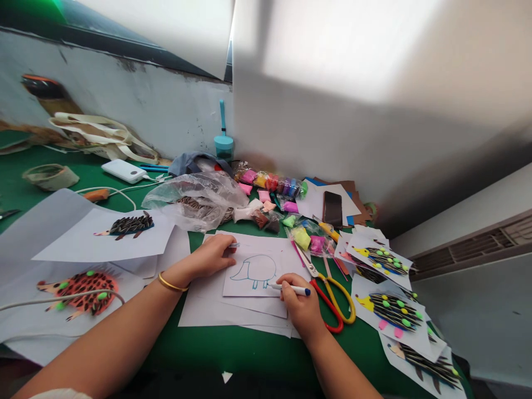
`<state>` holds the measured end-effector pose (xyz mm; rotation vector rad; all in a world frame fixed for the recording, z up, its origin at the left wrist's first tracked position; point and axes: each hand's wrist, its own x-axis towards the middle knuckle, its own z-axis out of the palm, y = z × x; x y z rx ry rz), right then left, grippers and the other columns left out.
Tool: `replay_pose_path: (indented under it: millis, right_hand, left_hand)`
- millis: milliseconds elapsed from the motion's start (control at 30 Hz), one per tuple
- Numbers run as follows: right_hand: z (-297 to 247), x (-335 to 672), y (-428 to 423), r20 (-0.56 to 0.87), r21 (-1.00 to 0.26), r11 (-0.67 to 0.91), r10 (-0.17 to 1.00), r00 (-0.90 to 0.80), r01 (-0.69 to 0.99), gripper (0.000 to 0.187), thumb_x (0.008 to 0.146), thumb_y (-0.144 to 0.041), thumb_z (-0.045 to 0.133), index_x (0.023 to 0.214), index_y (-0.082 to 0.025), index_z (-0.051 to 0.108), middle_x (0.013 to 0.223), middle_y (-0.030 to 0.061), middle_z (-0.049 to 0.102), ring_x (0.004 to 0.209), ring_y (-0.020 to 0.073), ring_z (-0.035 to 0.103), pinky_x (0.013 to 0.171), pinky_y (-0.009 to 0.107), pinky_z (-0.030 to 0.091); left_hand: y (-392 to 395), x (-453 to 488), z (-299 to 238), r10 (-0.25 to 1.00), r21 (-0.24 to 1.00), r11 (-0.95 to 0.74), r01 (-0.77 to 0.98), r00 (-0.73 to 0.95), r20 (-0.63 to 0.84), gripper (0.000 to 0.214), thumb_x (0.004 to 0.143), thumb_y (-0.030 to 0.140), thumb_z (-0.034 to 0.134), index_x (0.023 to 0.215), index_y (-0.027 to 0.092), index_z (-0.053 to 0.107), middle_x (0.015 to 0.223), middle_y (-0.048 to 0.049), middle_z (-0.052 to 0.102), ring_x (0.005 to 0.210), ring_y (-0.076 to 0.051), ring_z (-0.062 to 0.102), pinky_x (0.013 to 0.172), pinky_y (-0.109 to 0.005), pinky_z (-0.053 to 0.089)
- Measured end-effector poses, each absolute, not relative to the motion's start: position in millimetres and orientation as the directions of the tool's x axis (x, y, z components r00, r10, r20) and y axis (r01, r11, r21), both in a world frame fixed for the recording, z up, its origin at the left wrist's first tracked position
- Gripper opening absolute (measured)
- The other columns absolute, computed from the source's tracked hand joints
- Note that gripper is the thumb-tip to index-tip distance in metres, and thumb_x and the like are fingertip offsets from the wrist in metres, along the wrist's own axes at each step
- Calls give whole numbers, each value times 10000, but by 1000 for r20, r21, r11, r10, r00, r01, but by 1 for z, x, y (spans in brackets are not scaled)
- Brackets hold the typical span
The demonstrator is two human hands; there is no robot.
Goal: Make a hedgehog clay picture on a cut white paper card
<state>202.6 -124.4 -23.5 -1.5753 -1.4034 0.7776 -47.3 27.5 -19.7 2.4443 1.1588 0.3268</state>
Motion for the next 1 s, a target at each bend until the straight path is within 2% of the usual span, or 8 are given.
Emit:
replay_pose_path:
  millis: [167, 300, 400, 567, 767, 1000]
  right_hand:
    - [-26, 204, -123, 144, -905, 30, 960, 239, 425, 256, 925, -417, 514, 952, -208, 659, 718, 17, 642, 714, 197, 615, 652, 292, 503]
    - [-33, 202, -121, 87, -943, -13, 955, 283, 332, 323, 922, -459, 546, 1115, -212, 623, 866, 42, 678, 800, 207, 667, 729, 316, 544]
    - [-38, 201, -121, 44, -953, -46, 957, 286, 300, 362, 919, -469, 559, 1168, -212, 609, 930, 56, 686, 815, 211, 694, 767, 334, 557]
    - [-35, 201, -121, 108, -920, 9, 967, 231, 392, 320, 932, -435, 537, 1138, -208, 627, 882, 48, 688, 821, 214, 679, 787, 339, 536]
    - [-25, 202, -122, 233, -834, 81, 949, 214, 546, 274, 927, -395, 503, 945, -204, 698, 923, 69, 699, 881, 241, 648, 813, 354, 503]
    - [-26, 202, -122, 202, -843, 29, 943, 266, 537, 271, 912, -406, 511, 971, -194, 669, 928, 78, 696, 888, 253, 643, 802, 365, 501]
  left_hand:
    - [27, -47, -19, 778, 464, -572, 677, 627, 43, 216, 731, 282, 668, 916, 214, 579, 963, -45, 667, 914, -246, 591, 749, -322, 404]
    - [26, -46, -17, 780, 462, -570, 680, 624, 43, 226, 733, 276, 668, 932, 206, 584, 969, -50, 670, 920, -248, 593, 761, -329, 408]
    - [25, -46, -15, 785, 463, -564, 684, 618, 42, 226, 734, 271, 666, 933, 199, 586, 972, -55, 672, 919, -249, 596, 760, -333, 411]
    - [24, -46, -14, 788, 476, -554, 683, 615, 36, 233, 739, 266, 663, 949, 200, 587, 992, -57, 674, 924, -247, 600, 761, -328, 416]
    - [24, -46, -16, 786, 485, -561, 671, 615, 57, 208, 735, 257, 647, 924, 204, 578, 967, -52, 667, 907, -245, 596, 751, -329, 414]
    - [24, -46, -14, 785, 504, -568, 650, 612, 95, 139, 758, 274, 614, 865, 209, 553, 900, -37, 662, 843, -224, 594, 714, -320, 409]
